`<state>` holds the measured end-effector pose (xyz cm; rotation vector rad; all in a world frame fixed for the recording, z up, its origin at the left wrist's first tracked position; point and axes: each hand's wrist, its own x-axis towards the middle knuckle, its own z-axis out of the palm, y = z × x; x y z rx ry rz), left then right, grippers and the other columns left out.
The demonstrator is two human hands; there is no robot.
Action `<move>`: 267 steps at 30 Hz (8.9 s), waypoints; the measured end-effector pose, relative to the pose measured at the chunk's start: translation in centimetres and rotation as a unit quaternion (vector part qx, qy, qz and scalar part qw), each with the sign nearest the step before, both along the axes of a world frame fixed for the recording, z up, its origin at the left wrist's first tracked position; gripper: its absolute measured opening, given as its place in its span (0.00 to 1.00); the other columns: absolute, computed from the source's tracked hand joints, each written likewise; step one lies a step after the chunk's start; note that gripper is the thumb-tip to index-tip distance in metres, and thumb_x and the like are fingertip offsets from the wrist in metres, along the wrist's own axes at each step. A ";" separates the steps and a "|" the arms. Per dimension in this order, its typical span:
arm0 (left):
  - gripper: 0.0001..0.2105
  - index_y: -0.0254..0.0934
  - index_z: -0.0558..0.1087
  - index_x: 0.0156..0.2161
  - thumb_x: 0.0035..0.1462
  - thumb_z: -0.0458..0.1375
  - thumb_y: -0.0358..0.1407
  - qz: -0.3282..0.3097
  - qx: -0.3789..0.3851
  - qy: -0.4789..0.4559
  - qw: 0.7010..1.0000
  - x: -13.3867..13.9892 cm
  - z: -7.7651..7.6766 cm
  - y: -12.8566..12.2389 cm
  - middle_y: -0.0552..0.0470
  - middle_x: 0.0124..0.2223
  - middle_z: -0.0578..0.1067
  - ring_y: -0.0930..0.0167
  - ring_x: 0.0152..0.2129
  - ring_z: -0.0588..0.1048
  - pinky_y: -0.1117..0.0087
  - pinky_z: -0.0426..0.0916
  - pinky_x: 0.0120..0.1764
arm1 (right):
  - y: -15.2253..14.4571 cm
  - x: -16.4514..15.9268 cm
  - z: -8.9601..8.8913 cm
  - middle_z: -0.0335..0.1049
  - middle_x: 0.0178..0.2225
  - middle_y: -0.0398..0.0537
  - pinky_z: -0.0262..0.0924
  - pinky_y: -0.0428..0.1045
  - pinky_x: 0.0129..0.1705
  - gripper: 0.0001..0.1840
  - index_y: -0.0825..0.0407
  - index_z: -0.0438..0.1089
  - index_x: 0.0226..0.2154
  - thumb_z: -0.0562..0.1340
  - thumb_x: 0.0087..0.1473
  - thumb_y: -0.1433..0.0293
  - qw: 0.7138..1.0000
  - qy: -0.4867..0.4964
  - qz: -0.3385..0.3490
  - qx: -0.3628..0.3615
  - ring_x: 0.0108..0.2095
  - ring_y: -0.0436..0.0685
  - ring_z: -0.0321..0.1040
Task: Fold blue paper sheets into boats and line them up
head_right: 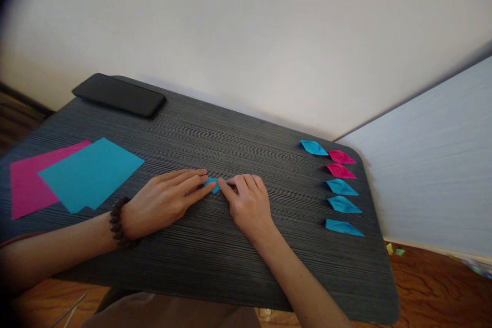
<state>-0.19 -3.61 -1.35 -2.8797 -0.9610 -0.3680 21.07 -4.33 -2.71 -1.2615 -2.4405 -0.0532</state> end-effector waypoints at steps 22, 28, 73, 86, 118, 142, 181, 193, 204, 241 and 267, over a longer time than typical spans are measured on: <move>0.09 0.41 0.73 0.39 0.58 0.53 0.41 0.042 -0.177 -0.134 0.974 0.0 -0.2 2.2 0.51 0.42 0.71 0.66 0.43 0.67 0.63 0.65 0.46 | 0.7 -0.2 0.3 0.66 0.41 0.49 0.57 0.54 0.44 0.11 0.49 0.69 0.40 0.59 0.55 0.64 0.979 0.140 -0.035 -0.145 0.41 0.57 0.62; 0.18 0.38 0.69 0.49 0.53 0.58 0.41 0.087 -0.193 -0.163 0.964 1.1 -0.4 3.7 0.47 0.48 0.69 0.63 0.47 0.64 0.59 0.61 0.51 | 1.4 0.4 -0.1 0.68 0.39 0.47 0.59 0.51 0.40 0.06 0.50 0.68 0.34 0.62 0.51 0.67 0.948 0.249 -0.052 -0.189 0.35 0.54 0.64; 0.08 0.40 0.76 0.32 0.53 0.58 0.41 0.041 -0.397 -0.289 0.870 1.0 0.9 3.8 0.59 0.31 0.78 0.71 0.34 0.75 0.59 0.54 0.58 | 0.9 -0.4 1.4 0.59 0.21 0.40 0.53 0.45 0.26 0.08 0.52 0.64 0.25 0.54 0.55 0.70 0.937 0.288 0.024 -0.198 0.22 0.47 0.56; 0.10 0.38 0.75 0.33 0.56 0.54 0.40 0.086 -0.395 -0.314 0.859 1.1 0.8 3.7 0.57 0.33 0.78 0.70 0.37 0.75 0.61 0.58 0.56 | 0.9 -0.3 1.5 0.59 0.21 0.40 0.53 0.45 0.26 0.11 0.52 0.62 0.23 0.54 0.56 0.67 0.932 0.274 0.021 -0.236 0.22 0.47 0.56; 0.12 0.38 0.76 0.31 0.59 0.51 0.37 -0.034 -0.414 -0.228 0.881 0.8 1.1 3.9 0.58 0.28 0.77 0.76 0.26 0.73 0.65 0.55 0.55 | 1.1 -0.2 1.1 0.51 0.19 0.38 0.47 0.45 0.25 0.15 0.52 0.57 0.21 0.54 0.58 0.67 0.903 0.346 -0.006 -0.255 0.21 0.46 0.49; 0.12 0.38 0.76 0.39 0.56 0.54 0.42 0.082 -0.475 -0.282 0.829 0.6 0.9 3.9 0.53 0.39 0.78 0.69 0.39 0.74 0.71 0.67 0.43 | 1.4 0.1 1.4 0.61 0.24 0.42 0.51 0.46 0.32 0.10 0.54 0.64 0.28 0.51 0.58 0.72 0.932 0.257 0.030 -0.254 0.26 0.49 0.58; 0.10 0.39 0.76 0.38 0.58 0.53 0.38 0.051 -0.508 -0.316 0.800 0.4 0.8 3.9 0.54 0.42 0.78 0.68 0.45 0.73 0.65 0.63 0.52 | 1.9 0.6 2.1 0.61 0.21 0.40 0.54 0.45 0.32 0.18 0.52 0.63 0.24 0.48 0.62 0.67 0.913 0.240 0.074 -0.320 0.25 0.48 0.60; 0.15 0.32 0.72 0.42 0.53 0.59 0.42 0.154 -0.633 -0.454 0.607 1.9 1.3 3.0 0.46 0.40 0.78 0.65 0.38 0.77 0.67 0.76 0.36 | 0.3 -1.3 0.9 0.73 0.32 0.49 0.58 0.50 0.35 0.17 0.53 0.67 0.49 0.55 0.58 0.72 0.981 0.191 -0.024 -0.032 0.31 0.53 0.65; 0.13 0.36 0.73 0.43 0.55 0.57 0.40 0.143 -0.616 -0.459 0.625 2.0 0.7 2.9 0.50 0.47 0.75 0.68 0.41 0.75 0.71 0.76 0.36 | 0.3 -1.4 1.9 0.70 0.28 0.47 0.58 0.52 0.37 0.13 0.53 0.68 0.43 0.57 0.55 0.67 0.975 0.199 -0.020 -0.095 0.30 0.54 0.63; 0.11 0.37 0.66 0.25 0.55 0.50 0.39 0.195 -0.233 -0.109 0.946 2.1 1.0 1.7 0.56 0.22 0.71 0.73 0.20 0.69 0.72 0.58 0.26 | 0.5 -1.8 1.0 0.59 0.18 0.41 0.48 0.44 0.27 0.15 0.53 0.60 0.20 0.51 0.57 0.69 0.977 0.116 -0.066 -0.168 0.21 0.47 0.57; 0.19 0.38 0.69 0.26 0.59 0.44 0.45 0.234 -0.211 0.000 0.949 2.1 1.2 1.9 0.51 0.23 0.75 0.66 0.23 0.74 0.70 0.56 0.26 | 0.5 -1.9 1.1 0.58 0.17 0.40 0.45 0.44 0.26 0.15 0.52 0.57 0.19 0.51 0.56 0.69 0.979 0.085 -0.060 -0.174 0.19 0.47 0.56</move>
